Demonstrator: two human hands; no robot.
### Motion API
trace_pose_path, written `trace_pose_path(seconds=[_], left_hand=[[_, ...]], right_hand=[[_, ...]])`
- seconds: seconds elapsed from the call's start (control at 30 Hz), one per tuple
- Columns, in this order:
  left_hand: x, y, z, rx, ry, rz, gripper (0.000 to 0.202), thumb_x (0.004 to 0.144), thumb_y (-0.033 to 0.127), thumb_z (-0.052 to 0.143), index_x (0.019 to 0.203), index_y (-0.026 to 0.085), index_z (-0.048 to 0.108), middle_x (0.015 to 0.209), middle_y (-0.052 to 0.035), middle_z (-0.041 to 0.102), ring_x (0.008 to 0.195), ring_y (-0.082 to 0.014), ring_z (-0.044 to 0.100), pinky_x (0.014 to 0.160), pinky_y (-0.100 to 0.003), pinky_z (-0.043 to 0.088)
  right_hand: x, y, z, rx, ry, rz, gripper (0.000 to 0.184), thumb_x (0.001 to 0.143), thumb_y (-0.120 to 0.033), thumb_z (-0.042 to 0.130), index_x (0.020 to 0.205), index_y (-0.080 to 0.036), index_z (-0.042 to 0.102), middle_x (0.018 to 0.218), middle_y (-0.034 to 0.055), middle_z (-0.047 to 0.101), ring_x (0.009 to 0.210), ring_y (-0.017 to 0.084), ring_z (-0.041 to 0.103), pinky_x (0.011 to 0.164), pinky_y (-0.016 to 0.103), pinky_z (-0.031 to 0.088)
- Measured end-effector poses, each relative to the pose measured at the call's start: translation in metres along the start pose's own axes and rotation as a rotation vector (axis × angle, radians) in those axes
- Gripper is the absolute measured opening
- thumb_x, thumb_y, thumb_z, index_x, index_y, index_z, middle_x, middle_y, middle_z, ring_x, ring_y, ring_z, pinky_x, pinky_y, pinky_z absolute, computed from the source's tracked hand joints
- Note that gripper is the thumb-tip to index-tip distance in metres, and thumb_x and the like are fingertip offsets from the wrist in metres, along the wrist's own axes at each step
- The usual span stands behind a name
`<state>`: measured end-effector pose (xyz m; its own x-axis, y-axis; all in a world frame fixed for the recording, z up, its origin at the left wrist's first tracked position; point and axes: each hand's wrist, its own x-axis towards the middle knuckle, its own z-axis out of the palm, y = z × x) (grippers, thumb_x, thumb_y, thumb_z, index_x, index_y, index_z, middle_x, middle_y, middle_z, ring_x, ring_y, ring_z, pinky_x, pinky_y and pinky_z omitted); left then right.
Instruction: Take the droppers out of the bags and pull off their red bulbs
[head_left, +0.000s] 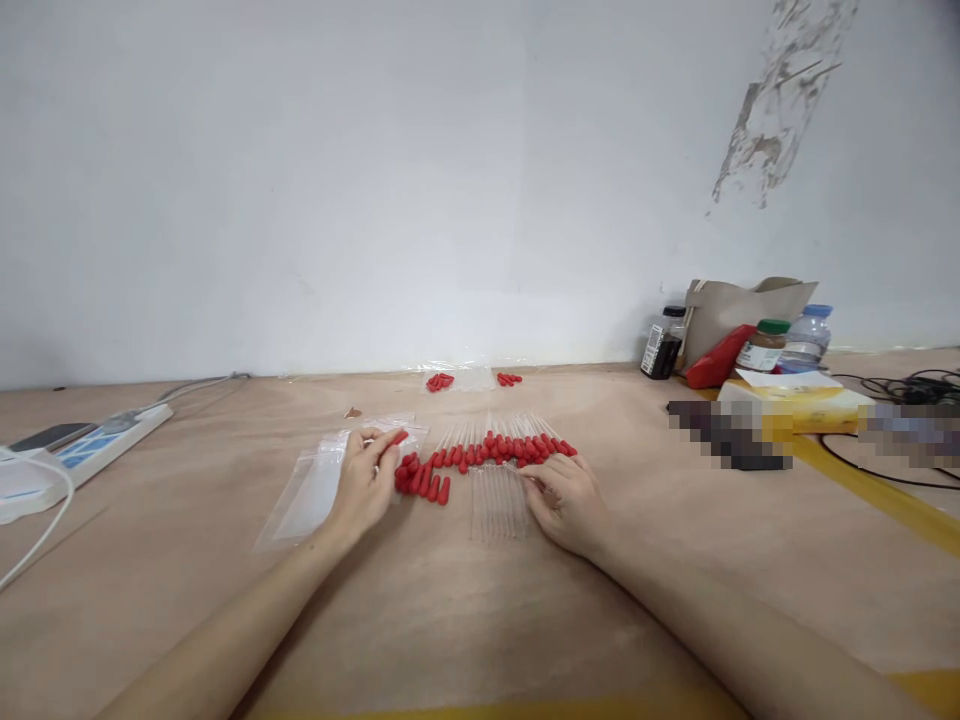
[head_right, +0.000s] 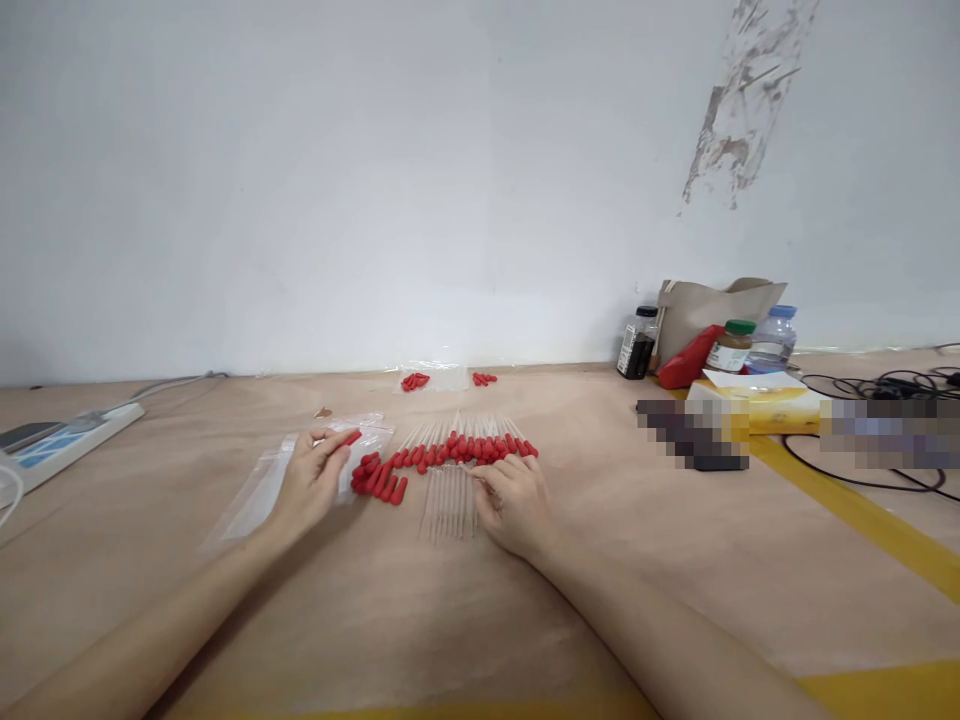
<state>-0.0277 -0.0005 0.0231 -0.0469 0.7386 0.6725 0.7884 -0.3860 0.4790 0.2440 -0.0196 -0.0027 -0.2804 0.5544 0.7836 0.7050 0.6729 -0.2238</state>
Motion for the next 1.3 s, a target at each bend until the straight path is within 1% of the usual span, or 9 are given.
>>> trace_pose_path(seconds=[0.13, 0.23, 0.33, 0.53, 0.77, 0.9, 1.03, 1.17, 1.3], left_hand=[[0.015, -0.029, 0.0, 0.008, -0.078, -0.226, 0.035, 0.077, 0.033, 0.042, 0.105, 0.018, 0.058, 0.083, -0.0043, 0.054, 0.077, -0.0173, 0.056, 0.073, -0.031, 0.045], [0.016, -0.043, 0.006, -0.021, -0.146, -0.274, 0.037, 0.074, 0.04, 0.046, 0.103, 0.018, 0.055, 0.078, -0.002, 0.058, 0.067, -0.0154, 0.057, 0.064, -0.028, 0.045], [0.014, -0.042, 0.009, -0.029, -0.158, -0.267, 0.033, 0.072, 0.042, 0.05, 0.094, 0.018, 0.055, 0.076, -0.0014, 0.059, 0.066, -0.015, 0.057, 0.062, -0.026, 0.045], [0.009, -0.02, 0.007, 0.016, -0.118, -0.034, 0.025, 0.075, 0.04, 0.05, 0.09, 0.02, 0.056, 0.082, -0.0014, 0.061, 0.075, -0.016, 0.056, 0.063, -0.026, 0.043], [0.004, -0.016, 0.014, 0.13, -0.135, 0.144, 0.02, 0.077, 0.038, 0.05, 0.078, 0.021, 0.061, 0.077, -0.0005, 0.064, 0.074, -0.0167, 0.057, 0.071, -0.029, 0.041], [-0.001, -0.009, 0.007, 0.232, -0.083, 0.257, 0.018, 0.077, 0.036, 0.052, 0.078, 0.021, 0.062, 0.075, -0.0005, 0.065, 0.075, -0.0173, 0.057, 0.076, -0.031, 0.036], [-0.006, -0.005, -0.001, 0.27, -0.102, 0.327, 0.017, 0.078, 0.034, 0.052, 0.079, 0.022, 0.063, 0.074, -0.0002, 0.065, 0.075, -0.017, 0.057, 0.075, -0.031, 0.035], [-0.005, -0.01, -0.002, 0.243, -0.049, 0.241, 0.018, 0.077, 0.036, 0.052, 0.079, 0.022, 0.062, 0.078, -0.0005, 0.065, 0.076, -0.0169, 0.057, 0.076, -0.03, 0.037], [0.0, -0.02, 0.0, 0.174, -0.046, -0.039, 0.025, 0.074, 0.042, 0.051, 0.084, 0.021, 0.06, 0.08, -0.0002, 0.065, 0.071, -0.0158, 0.057, 0.063, -0.025, 0.042]], right_hand=[[-0.002, 0.003, 0.003, -0.08, -0.01, -0.034, 0.018, 0.078, -0.016, 0.046, 0.08, -0.019, 0.064, 0.065, 0.0021, 0.061, 0.066, 0.014, 0.05, 0.068, 0.029, 0.029], [-0.003, 0.005, 0.008, -0.152, -0.014, -0.06, 0.017, 0.077, -0.016, 0.047, 0.079, -0.019, 0.064, 0.064, 0.0019, 0.061, 0.067, 0.014, 0.049, 0.069, 0.03, 0.028], [-0.003, 0.005, 0.012, -0.183, -0.028, -0.08, 0.016, 0.077, -0.017, 0.048, 0.078, -0.019, 0.064, 0.064, 0.0016, 0.06, 0.066, 0.014, 0.047, 0.068, 0.03, 0.027], [-0.003, 0.001, 0.012, -0.167, -0.087, -0.101, 0.013, 0.076, -0.024, 0.052, 0.079, -0.02, 0.064, 0.066, 0.0018, 0.061, 0.067, 0.014, 0.046, 0.067, 0.031, 0.025], [-0.003, 0.0, 0.006, -0.116, -0.181, -0.102, 0.027, 0.072, -0.043, 0.057, 0.084, -0.02, 0.064, 0.07, 0.0033, 0.06, 0.072, 0.016, 0.047, 0.07, 0.032, 0.026], [-0.002, 0.0, 0.003, -0.095, -0.223, -0.089, 0.033, 0.07, -0.046, 0.057, 0.088, -0.019, 0.064, 0.074, 0.0041, 0.06, 0.074, 0.017, 0.046, 0.071, 0.033, 0.026], [-0.001, -0.001, 0.001, -0.093, -0.264, -0.079, 0.035, 0.072, -0.048, 0.055, 0.09, -0.02, 0.063, 0.075, 0.0038, 0.059, 0.074, 0.017, 0.046, 0.071, 0.033, 0.026], [-0.001, -0.002, 0.0, -0.09, -0.279, -0.068, 0.037, 0.071, -0.051, 0.055, 0.089, -0.02, 0.063, 0.076, 0.0042, 0.058, 0.075, 0.017, 0.045, 0.071, 0.033, 0.027], [-0.001, -0.002, -0.001, -0.069, -0.254, -0.044, 0.035, 0.074, -0.051, 0.053, 0.089, -0.02, 0.064, 0.078, 0.0043, 0.058, 0.075, 0.016, 0.047, 0.072, 0.032, 0.027]])
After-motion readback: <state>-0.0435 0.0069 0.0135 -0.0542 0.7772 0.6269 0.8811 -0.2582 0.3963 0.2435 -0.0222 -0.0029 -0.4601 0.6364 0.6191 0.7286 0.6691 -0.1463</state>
